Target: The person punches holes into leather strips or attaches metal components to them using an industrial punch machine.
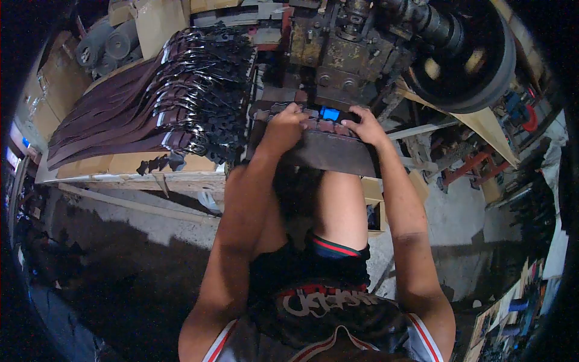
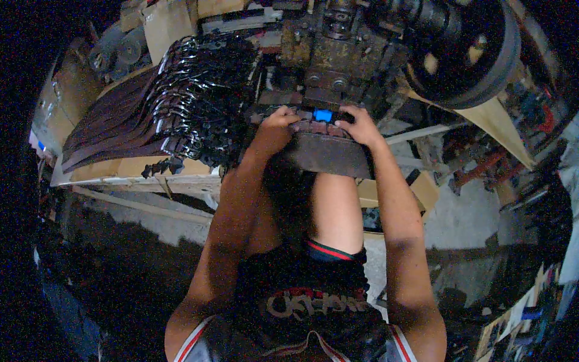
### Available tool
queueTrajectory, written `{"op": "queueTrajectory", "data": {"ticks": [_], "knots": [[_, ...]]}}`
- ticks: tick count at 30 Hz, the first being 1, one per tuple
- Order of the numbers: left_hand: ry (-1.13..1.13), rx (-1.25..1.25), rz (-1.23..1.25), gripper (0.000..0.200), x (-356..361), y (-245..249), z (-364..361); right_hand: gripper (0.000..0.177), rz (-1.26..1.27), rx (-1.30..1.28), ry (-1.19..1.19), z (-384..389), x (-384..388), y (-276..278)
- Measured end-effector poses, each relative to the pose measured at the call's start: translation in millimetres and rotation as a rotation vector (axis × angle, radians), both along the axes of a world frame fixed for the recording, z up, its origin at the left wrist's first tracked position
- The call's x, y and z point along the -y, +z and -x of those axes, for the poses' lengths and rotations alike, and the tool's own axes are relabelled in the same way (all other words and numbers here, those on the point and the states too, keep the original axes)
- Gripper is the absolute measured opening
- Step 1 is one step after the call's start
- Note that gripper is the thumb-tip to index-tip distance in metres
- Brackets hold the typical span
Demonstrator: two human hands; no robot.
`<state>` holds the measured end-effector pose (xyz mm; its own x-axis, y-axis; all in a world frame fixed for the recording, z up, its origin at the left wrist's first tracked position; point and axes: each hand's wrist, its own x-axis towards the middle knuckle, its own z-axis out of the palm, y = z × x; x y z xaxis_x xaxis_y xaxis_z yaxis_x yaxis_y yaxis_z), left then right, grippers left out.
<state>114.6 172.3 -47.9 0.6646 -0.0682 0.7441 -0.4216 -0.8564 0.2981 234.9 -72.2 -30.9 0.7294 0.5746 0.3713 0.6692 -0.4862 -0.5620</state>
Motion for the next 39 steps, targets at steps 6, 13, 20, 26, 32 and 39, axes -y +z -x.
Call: {"op": "queueTrajectory", "data": {"ticks": [6, 13, 20, 26, 32, 39], "knots": [[-0.064, -0.029, 0.064, 0.026, -4.0, 1.6, 0.8, 0.044, 0.002, 0.063, 0.002, -0.2, -0.7, -6.3], [-0.104, -0.049, 0.075, 0.026, -12.4, -1.2, -2.9, 0.048, 0.005, 0.076, -0.004, 1.9, -1.2, -7.5], [-0.055, -0.010, 0.062, 0.020, -13.1, -0.3, 0.1, 0.048, 0.011, 0.056, -0.025, 14.2, -1.8, 5.7], [-0.082, 0.006, 0.077, 0.017, -14.9, -5.5, -3.7, 0.041, -0.295, 0.056, -0.176, 5.0, 20.5, -12.6], [-0.095, 0.006, 0.100, 0.022, -15.2, -3.8, -1.7, 0.029, -0.665, -0.024, -0.416, 77.0, 45.6, -15.7], [-0.130, 0.062, 0.137, 0.014, -14.2, -2.2, -3.8, 0.023, -0.849, -0.043, -0.528, 114.8, 70.7, -45.1]]}}
